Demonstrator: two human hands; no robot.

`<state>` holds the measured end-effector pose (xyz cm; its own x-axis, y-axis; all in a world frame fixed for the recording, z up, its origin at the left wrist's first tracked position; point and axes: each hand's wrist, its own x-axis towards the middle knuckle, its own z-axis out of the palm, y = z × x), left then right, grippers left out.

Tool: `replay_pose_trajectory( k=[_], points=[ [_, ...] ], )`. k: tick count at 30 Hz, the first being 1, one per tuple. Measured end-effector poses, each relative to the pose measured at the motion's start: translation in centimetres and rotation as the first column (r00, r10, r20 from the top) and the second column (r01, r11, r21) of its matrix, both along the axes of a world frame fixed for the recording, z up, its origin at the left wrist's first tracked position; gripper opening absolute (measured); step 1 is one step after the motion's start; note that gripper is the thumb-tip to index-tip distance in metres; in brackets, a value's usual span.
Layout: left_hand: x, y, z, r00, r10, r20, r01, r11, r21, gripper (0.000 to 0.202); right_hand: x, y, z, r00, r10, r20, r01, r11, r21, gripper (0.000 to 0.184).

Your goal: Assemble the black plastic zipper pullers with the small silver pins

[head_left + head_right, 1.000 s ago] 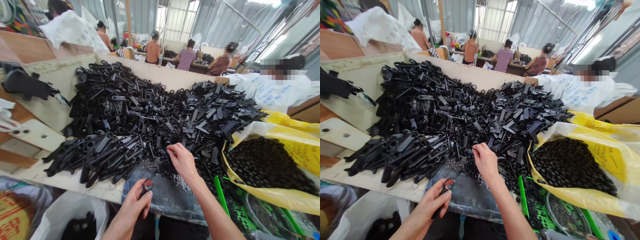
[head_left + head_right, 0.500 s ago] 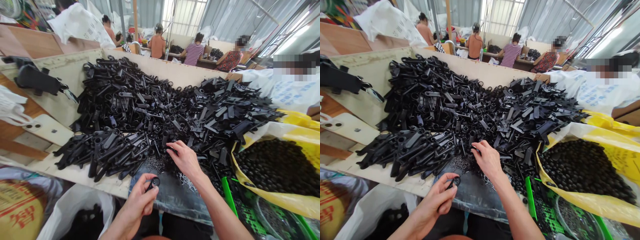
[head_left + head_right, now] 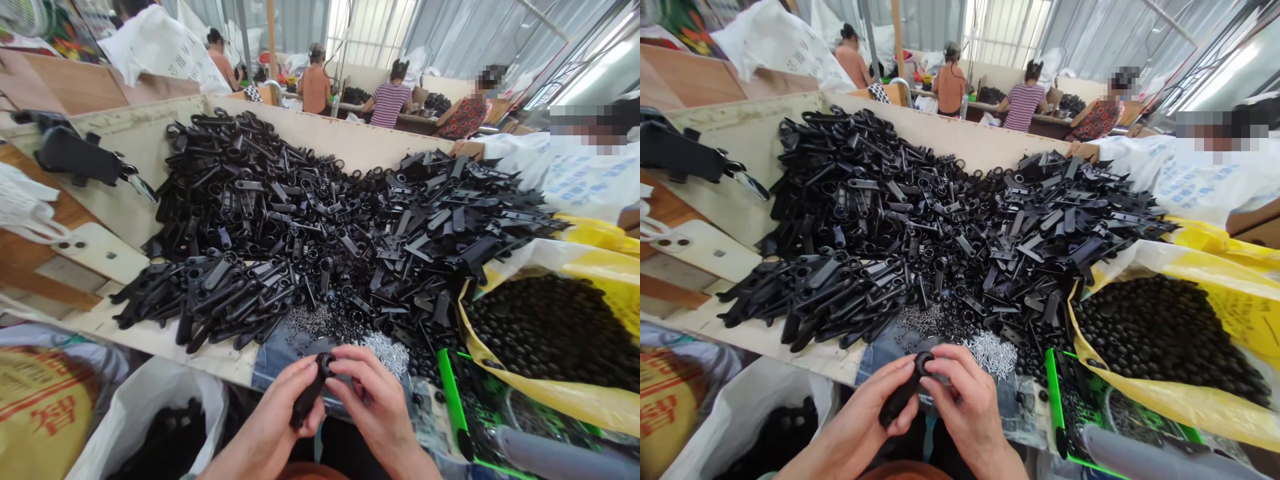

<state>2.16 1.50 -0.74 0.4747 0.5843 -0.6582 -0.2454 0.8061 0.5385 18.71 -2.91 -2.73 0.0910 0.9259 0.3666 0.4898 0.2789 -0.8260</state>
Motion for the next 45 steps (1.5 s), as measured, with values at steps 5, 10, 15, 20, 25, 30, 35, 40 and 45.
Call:
replay_pose_trajectory(
  k=[5,10,15,20,25,30,35,40,45],
  points=[
    [0.2,-0.7,-0.2,0.996,0.013,-0.084,-0.011,1.000,0.019,0.053,0.6,-0.4,0.0,0.997,0.012,0.081,-0.012,1.000,-0.003,0.019],
    [0.3,-1.1,-0.7,0.988,-0.001,-0.154,0.015,0.996,0.088,0.057,1.0,-0.9,-0.1,0.978,0.051,0.202,-0.061,0.997,0.045,0.031],
    [0.1,-1.4,-0.6,0.971,-0.062,-0.230,0.094,0.987,0.130,0.061,1.4,-1.1,-0.1,0.948,0.107,0.301,-0.123,0.992,0.036,0.032],
    [-0.6,-1.7,-0.8,0.950,-0.139,-0.280,0.183,0.973,0.138,0.058,2.3,-1.1,0.5,0.860,0.250,0.445,-0.269,0.963,-0.021,0.035],
    [-1.2,-1.5,0.2,0.926,-0.294,-0.238,0.340,0.923,0.183,0.029,3.5,-1.0,1.8,0.669,0.403,0.624,-0.412,0.900,-0.140,0.044],
    [-0.9,-1.2,0.6,0.835,-0.459,-0.303,0.537,0.799,0.270,0.013,3.8,-1.0,2.8,0.593,0.490,0.638,-0.481,0.852,-0.207,0.044],
    [-0.9,-2.1,-0.6,0.803,-0.421,-0.422,0.588,0.678,0.442,0.013,3.9,-1.8,1.8,0.675,0.495,0.547,-0.478,0.858,-0.186,0.046],
    [-1.2,-2.4,0.3,0.803,-0.404,-0.438,0.587,0.663,0.465,0.024,3.8,-2.7,1.8,0.882,0.468,0.046,-0.441,0.857,-0.267,0.046],
    [-1.9,-1.8,1.8,0.734,-0.220,-0.642,0.648,0.512,0.565,0.034,1.4,-2.9,1.0,0.907,0.004,-0.421,-0.174,0.914,-0.366,0.038]
  ],
)
